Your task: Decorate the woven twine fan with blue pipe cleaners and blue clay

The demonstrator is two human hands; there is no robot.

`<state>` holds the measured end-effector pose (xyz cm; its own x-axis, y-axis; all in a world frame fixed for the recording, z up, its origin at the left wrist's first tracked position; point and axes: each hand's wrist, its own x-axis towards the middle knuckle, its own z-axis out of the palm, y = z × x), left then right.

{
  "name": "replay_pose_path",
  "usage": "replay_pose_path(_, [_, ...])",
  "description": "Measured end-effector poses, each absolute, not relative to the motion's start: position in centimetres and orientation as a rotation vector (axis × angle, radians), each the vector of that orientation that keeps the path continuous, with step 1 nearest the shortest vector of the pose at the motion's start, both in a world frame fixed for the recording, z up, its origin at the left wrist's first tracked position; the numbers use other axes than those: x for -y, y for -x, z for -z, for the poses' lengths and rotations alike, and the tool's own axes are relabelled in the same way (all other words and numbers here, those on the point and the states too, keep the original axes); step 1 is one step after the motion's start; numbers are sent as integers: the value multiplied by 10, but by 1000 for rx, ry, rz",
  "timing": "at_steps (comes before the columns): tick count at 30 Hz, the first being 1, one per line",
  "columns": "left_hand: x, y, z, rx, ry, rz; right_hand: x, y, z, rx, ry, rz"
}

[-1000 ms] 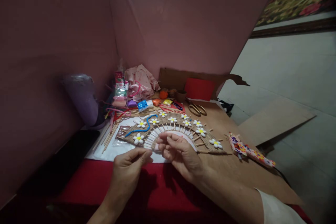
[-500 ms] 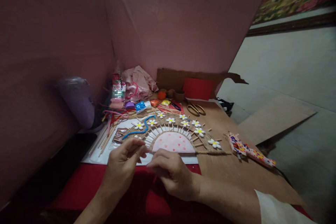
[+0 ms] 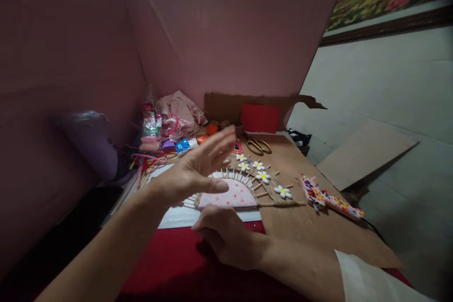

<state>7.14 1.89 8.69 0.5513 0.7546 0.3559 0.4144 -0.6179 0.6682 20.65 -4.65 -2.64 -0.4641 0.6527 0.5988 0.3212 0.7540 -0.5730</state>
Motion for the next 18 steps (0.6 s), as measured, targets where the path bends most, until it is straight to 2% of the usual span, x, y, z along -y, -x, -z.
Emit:
replay_pose_path(3, [-27, -74, -104, -610, -2096, -1081, 47, -208, 28, 2056, 738, -519])
replay_pose_path(6, [-37, -49, -91, -1053, -2170, -1185, 45, -208, 30, 2064, 702, -531])
replay_pose_path(11, [-35, 4, -35, -1966, -2516, -864, 45, -208, 30, 2084, 669, -533])
replay_pose_path(14, [-23, 14, -11, -2135, -2539, -688, 45, -207, 29, 2089, 668, -558])
replay_pose_path(18, [-13, 12, 1, -2121, -2655, -653, 45, -207, 29, 2087, 668, -573])
